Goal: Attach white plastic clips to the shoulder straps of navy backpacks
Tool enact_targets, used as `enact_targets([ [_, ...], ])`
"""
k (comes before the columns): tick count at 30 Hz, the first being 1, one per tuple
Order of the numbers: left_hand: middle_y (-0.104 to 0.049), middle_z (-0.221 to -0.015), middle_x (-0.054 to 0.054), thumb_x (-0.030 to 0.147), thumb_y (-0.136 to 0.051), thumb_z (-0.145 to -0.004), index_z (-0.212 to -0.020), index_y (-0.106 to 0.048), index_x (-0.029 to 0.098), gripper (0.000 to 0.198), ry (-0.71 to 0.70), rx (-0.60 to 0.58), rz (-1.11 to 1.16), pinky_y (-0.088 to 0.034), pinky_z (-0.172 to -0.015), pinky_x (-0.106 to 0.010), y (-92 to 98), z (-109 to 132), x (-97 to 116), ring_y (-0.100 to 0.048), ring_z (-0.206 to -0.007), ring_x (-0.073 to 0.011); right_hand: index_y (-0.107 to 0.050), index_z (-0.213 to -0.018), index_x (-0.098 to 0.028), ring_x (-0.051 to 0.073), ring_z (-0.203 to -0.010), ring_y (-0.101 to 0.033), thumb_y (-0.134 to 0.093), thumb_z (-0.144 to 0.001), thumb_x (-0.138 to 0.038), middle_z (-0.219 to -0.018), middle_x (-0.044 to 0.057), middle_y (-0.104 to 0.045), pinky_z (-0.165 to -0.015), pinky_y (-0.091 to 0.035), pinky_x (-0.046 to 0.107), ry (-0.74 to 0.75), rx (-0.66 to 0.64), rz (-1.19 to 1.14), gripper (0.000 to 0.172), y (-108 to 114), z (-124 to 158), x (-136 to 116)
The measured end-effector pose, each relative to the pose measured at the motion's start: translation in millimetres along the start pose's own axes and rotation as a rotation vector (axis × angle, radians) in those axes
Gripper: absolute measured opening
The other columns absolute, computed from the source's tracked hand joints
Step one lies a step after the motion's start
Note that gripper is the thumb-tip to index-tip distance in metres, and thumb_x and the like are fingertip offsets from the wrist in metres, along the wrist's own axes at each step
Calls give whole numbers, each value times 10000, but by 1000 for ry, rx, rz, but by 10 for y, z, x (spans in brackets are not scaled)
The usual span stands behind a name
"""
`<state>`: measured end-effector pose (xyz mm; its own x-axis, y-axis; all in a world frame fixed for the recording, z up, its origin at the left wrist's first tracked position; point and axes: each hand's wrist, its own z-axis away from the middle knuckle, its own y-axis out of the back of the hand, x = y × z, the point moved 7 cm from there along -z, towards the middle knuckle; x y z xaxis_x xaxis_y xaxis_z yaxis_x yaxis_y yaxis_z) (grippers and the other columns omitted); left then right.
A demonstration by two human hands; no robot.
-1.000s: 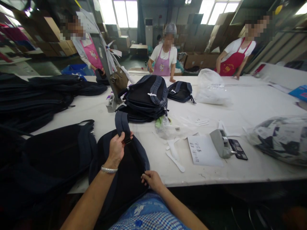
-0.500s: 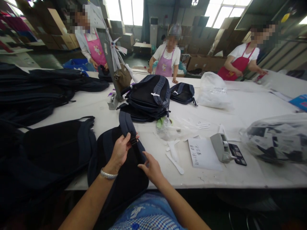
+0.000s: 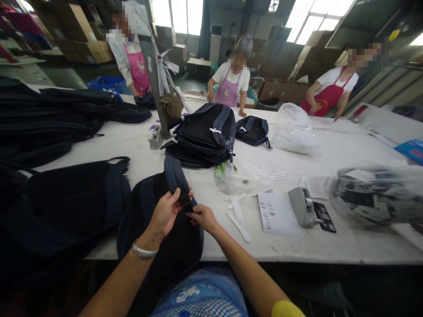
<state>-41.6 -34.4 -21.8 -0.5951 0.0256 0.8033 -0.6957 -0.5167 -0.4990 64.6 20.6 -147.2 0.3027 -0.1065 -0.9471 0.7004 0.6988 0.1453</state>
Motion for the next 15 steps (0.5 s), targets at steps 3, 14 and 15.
enact_targets([
  [3,-708,-1064,-109,226,-651,-818,-968,-673,140,175,126,78,89,-559,-859,-329,89,273,-399,-674,-966,-222,-717,-702,-194,159,-777,-584,-626,-765,-233,-794,36,-631,-712,-458,265,119,164,296,117,124,-28,-84],
  [14,-727,-1013,-109,320,-779,-685,-995,-685,165,359,357,121,-171,-530,-863,-401,634,838,-1631,-676,-937,-276,-648,-1139,-160,63,-556,-464,-682,-745,-304,-637,-40,-569,-602,-407,216,-358,-355,-432,421,-171,196,293],
  [15,-732,-999,-107,325,-787,-670,-981,-693,159,365,325,110,-210,-522,-871,-399,657,815,-1644,-675,-936,-281,-634,-1159,-160,65,-569,-474,-694,-749,-335,-637,-41,-566,-614,-417,217,-380,-376,-439,450,-172,218,288],
])
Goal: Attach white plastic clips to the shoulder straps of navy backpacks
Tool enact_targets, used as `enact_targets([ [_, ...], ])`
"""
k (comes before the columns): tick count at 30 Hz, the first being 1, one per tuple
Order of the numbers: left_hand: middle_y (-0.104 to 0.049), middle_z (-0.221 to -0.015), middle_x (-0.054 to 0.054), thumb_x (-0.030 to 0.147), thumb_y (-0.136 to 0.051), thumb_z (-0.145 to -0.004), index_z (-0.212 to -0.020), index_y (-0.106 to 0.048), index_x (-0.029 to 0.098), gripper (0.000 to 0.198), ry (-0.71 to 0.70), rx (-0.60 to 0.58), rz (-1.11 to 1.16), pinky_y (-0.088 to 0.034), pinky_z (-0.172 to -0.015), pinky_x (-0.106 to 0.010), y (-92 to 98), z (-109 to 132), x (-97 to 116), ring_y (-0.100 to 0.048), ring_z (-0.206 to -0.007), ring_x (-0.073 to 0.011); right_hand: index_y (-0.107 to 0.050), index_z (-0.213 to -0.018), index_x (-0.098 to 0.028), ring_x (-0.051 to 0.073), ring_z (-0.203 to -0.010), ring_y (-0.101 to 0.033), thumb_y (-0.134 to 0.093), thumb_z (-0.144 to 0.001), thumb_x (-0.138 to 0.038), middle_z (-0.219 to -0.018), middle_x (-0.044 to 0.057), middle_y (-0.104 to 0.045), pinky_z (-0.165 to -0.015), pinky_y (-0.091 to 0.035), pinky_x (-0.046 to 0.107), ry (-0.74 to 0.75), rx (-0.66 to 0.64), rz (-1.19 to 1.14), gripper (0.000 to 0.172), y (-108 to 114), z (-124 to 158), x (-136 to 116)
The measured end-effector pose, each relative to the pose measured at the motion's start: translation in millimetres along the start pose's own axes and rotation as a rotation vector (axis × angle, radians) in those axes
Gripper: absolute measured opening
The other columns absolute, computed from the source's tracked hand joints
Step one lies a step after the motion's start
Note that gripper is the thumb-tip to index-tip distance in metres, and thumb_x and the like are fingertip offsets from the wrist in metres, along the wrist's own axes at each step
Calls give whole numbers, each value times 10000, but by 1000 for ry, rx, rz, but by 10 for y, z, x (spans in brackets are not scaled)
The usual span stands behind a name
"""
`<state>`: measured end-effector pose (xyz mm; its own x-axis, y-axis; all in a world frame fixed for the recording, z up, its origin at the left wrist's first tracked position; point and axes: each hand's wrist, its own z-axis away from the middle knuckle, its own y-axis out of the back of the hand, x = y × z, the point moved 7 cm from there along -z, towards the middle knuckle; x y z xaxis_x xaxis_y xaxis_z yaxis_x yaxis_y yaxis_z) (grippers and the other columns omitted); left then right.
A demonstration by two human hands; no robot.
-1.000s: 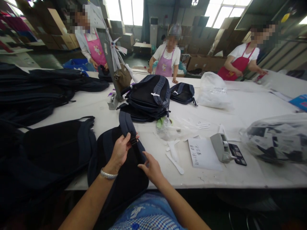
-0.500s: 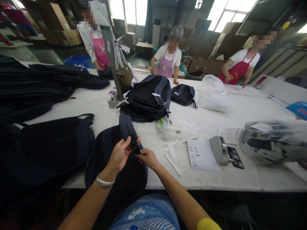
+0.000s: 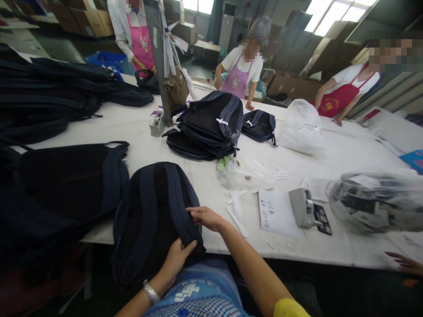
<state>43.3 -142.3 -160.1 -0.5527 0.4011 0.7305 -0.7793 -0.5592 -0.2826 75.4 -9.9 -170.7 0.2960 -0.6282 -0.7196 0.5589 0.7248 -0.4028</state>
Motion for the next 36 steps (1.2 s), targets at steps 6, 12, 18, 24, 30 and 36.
enact_targets([
  [6,-743,-879,-115,371,-781,-654,-908,-707,120,365,-10,-58,-135,-534,-726,-355,-22,-95,-168,-681,-828,-280,-632,-1132,-169,127,-735,-606,-797,-645,-387,-816,4,-679,-717,-476,262,15,-121,35,559,-125,32,93],
  [12,-705,-1048,-132,444,-736,-693,-1046,-640,152,468,-2,-7,-121,-552,-708,-327,160,-70,-270,-664,-949,-271,-615,-1166,-164,147,-739,-659,-823,-607,-316,-876,31,-721,-757,-505,289,6,-99,-49,616,-82,-36,213],
  [18,-688,-1124,-134,469,-697,-736,-1088,-633,147,481,0,-37,23,-518,-904,-371,163,-108,-194,-641,-1038,-267,-607,-1187,-168,148,-741,-672,-833,-584,-291,-872,33,-728,-833,-506,317,25,-102,-154,656,-108,-17,230],
  [24,-718,-1062,-116,365,-738,-736,-1117,-634,152,449,117,104,121,-540,-877,-378,195,-114,-419,-674,-978,-265,-617,-1175,-199,216,-815,-681,-792,-614,-418,-914,48,-721,-867,-511,419,166,59,-69,627,-209,-102,489],
  [30,-733,-1009,-115,159,-695,-776,-1024,-669,131,250,275,200,227,-566,-821,-311,315,-107,-625,-691,-936,-231,-624,-1117,-230,193,-844,-671,-618,-800,-389,-869,24,-699,-793,-525,336,331,443,369,354,304,124,563],
  [36,-703,-1096,-128,122,-684,-774,-1124,-629,128,354,322,137,338,-549,-892,-352,297,-124,-607,-663,-1014,-246,-641,-882,-175,198,-847,-614,-559,-815,-255,-886,75,-667,-834,-471,343,210,1088,755,133,1480,1110,526],
])
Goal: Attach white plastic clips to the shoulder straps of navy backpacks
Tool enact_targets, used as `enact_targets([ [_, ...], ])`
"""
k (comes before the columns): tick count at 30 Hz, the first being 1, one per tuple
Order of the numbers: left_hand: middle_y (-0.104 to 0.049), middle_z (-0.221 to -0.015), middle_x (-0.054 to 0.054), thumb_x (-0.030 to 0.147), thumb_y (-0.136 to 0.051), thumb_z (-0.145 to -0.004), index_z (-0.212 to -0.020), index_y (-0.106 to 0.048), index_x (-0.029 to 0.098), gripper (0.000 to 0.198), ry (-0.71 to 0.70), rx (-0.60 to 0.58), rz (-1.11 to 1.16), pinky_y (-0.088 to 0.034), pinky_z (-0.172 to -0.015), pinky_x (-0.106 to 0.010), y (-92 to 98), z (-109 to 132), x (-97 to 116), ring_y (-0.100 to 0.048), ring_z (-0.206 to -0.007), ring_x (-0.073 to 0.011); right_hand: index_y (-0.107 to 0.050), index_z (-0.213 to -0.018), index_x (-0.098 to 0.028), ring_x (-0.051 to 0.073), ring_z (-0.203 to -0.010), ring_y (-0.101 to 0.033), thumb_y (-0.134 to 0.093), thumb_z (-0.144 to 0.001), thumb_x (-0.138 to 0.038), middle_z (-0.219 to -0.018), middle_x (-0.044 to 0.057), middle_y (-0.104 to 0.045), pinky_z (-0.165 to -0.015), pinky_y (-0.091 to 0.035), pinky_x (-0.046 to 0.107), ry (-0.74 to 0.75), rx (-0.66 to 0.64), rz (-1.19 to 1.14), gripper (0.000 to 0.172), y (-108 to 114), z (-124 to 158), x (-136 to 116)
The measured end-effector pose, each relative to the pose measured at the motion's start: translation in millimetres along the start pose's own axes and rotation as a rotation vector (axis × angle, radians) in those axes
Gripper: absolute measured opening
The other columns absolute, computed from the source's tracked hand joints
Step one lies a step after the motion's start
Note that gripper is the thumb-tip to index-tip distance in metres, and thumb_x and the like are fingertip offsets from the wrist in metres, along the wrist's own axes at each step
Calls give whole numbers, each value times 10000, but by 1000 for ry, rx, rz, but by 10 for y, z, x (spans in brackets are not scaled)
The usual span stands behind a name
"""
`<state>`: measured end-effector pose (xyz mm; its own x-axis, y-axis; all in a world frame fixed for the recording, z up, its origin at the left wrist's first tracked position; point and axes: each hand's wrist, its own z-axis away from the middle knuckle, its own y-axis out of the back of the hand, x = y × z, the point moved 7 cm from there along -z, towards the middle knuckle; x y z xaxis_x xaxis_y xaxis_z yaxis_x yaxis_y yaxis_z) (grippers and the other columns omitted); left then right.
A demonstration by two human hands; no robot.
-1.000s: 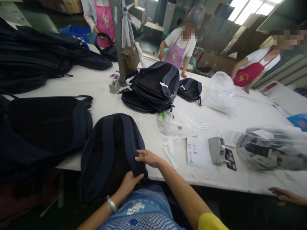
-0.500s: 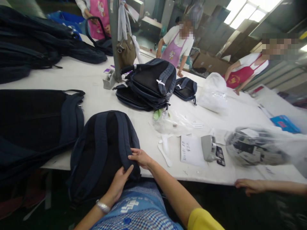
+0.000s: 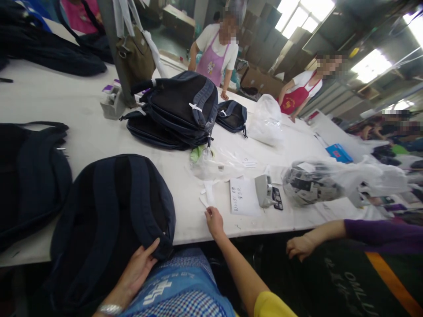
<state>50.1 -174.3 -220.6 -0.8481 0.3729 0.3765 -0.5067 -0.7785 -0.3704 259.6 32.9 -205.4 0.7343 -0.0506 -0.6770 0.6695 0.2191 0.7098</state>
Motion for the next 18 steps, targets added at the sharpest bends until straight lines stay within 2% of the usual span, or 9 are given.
enact_targets([
  [1,-701,-1100,-132,116,-684,-773,-1139,-621,125,371,-1,-6,4,-547,-897,-356,-11,7,9,-661,-1018,-250,-643,-866,-169,199,-841,-611,-556,-818,-271,-876,78,-664,-823,-472,340,-20,-15,2,141,43,37,48],
  [2,-701,-1101,-133,105,-684,-770,-1147,-618,124,383,-7,-1,-1,-547,-898,-352,-19,17,20,-661,-1020,-250,-645,-865,-165,196,-818,-615,-538,-836,-307,-849,75,-661,-790,-480,330,-46,-85,-50,180,4,109,55],
  [5,-710,-1087,-104,78,-677,-769,-1137,-625,147,378,-27,41,-43,-560,-860,-295,-48,48,44,-666,-1009,-230,-654,-964,-165,173,-739,-630,-468,-880,-461,-800,52,-666,-655,-493,278,-121,-531,-371,360,-463,542,-179],
  [6,-715,-1078,-92,70,-676,-767,-1125,-632,157,371,-36,50,-64,-565,-836,-270,-62,57,51,-669,-1002,-222,-658,-998,-174,168,-742,-631,-517,-851,-494,-816,44,-670,-644,-488,265,-121,-661,-440,379,-621,711,-308],
  [7,-719,-1069,-83,64,-679,-762,-1112,-639,163,365,-46,51,-85,-569,-813,-249,-80,63,59,-671,-996,-216,-662,-1020,-186,163,-746,-628,-597,-800,-503,-824,32,-671,-645,-482,256,-117,-731,-466,392,-739,847,-414],
  [9,-726,-1046,-77,56,-690,-749,-1087,-650,162,357,-75,47,-116,-574,-784,-233,-106,70,77,-676,-983,-215,-673,-1022,-198,152,-726,-612,-741,-679,-463,-799,11,-665,-646,-465,245,-149,-749,-444,438,-882,1007,-511],
  [11,-732,-1020,-80,49,-701,-734,-1075,-653,154,360,-96,53,-129,-580,-779,-246,-108,73,89,-680,-969,-224,-681,-993,-192,131,-658,-583,-802,-606,-421,-729,-10,-644,-618,-447,238,-246,-728,-437,466,-949,1071,-482],
  [15,-730,-1021,-81,45,-692,-741,-1072,-646,152,351,-118,61,-141,-580,-777,-242,-89,78,104,-679,-969,-217,-694,-885,-173,93,-557,-519,-827,-552,-429,-656,-31,-615,-571,-415,225,-432,-800,-546,440,-1028,1145,-364],
  [18,-718,-1064,-78,72,-681,-763,-1087,-635,166,341,-118,65,-139,-574,-804,-247,-68,89,90,-669,-996,-211,-701,-821,-156,80,-521,-485,-817,-540,-489,-639,-24,-617,-551,-387,226,-500,-877,-608,452,-1088,1222,-342],
])
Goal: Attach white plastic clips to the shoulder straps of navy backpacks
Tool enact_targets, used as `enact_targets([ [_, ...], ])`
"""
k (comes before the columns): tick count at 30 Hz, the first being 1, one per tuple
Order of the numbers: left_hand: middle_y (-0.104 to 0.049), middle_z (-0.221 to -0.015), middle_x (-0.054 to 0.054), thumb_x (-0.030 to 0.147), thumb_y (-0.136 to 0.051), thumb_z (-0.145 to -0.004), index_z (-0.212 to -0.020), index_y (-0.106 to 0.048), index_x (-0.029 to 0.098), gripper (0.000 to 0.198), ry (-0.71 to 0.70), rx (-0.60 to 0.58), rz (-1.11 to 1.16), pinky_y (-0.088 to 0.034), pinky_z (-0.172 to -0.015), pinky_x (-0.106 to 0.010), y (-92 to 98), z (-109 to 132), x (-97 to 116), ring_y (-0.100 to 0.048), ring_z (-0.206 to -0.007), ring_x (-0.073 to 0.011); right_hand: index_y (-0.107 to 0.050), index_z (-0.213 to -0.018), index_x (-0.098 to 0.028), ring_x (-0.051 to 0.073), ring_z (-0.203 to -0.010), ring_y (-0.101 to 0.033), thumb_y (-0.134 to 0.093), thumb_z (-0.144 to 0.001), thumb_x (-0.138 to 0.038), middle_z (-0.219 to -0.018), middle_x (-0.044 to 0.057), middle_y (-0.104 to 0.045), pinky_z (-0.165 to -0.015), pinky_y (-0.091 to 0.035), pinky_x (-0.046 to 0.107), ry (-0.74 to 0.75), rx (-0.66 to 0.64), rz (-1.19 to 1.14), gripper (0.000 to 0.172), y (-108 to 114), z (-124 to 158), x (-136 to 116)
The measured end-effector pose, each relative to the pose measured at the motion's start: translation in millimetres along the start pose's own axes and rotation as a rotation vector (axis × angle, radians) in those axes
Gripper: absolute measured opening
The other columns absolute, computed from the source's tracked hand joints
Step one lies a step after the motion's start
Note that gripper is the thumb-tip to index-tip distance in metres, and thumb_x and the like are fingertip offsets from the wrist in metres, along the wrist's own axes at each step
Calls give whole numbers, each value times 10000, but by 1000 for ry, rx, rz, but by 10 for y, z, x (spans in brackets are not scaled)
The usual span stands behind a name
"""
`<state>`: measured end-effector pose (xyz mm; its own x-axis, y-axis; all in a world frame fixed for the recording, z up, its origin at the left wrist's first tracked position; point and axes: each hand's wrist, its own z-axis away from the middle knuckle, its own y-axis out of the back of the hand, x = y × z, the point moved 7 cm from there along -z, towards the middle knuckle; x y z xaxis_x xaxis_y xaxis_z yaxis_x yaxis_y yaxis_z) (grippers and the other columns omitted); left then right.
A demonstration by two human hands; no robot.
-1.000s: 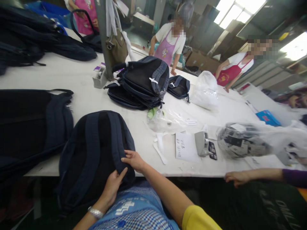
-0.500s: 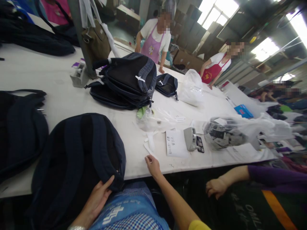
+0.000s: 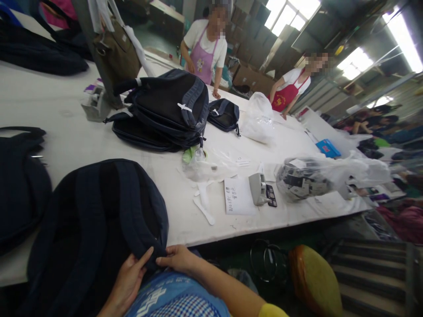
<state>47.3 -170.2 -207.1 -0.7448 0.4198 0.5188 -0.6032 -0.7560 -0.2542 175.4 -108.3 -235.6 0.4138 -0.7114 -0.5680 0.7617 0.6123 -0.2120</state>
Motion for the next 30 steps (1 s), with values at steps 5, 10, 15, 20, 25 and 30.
enact_targets([
  [5,-713,-1067,-106,163,-653,-813,-1097,-628,154,286,135,3,85,-552,-891,-344,13,49,-175,-669,-1000,-236,-715,-815,-171,108,-584,-538,-778,-575,-543,-664,-20,-639,-599,-418,241,51,-122,50,447,-126,2,-7],
  [10,-730,-1026,-90,151,-666,-797,-1060,-644,166,264,170,107,120,-526,-929,-378,19,83,-261,-679,-978,-241,-701,-775,-209,156,-691,-594,-645,-763,-501,-704,-14,-665,-645,-431,254,320,36,486,298,410,-29,-555],
  [15,-726,-1051,-67,188,-674,-799,-1073,-642,208,276,79,193,105,-440,-1021,-413,-71,50,-307,-662,-1020,-223,-611,-901,-176,187,-769,-592,-564,-842,-371,-847,60,-651,-711,-420,280,488,752,779,210,1731,-132,-1392],
  [20,-724,-1058,-58,206,-702,-778,-1106,-630,228,337,20,209,129,-402,-1050,-412,-244,-37,-423,-651,-1040,-218,-567,-949,-178,217,-838,-587,-633,-781,-368,-923,82,-639,-669,-375,281,341,797,1044,262,2187,-518,-1488],
  [25,-696,-1137,-62,261,-716,-769,-1156,-608,237,403,-49,226,162,-466,-992,-370,-304,-6,-449,-628,-1084,-226,-604,-845,-207,182,-714,-584,-596,-791,-350,-793,25,-657,-561,-306,250,269,711,1022,152,2340,-588,-1371],
  [30,-697,-1133,-70,263,-725,-758,-1173,-601,211,436,-79,249,145,-529,-887,-292,-342,90,-403,-642,-1055,-220,-625,-645,-195,149,-586,-554,-496,-852,-374,-589,4,-609,-544,-315,239,327,522,1067,303,2472,-549,-1418],
])
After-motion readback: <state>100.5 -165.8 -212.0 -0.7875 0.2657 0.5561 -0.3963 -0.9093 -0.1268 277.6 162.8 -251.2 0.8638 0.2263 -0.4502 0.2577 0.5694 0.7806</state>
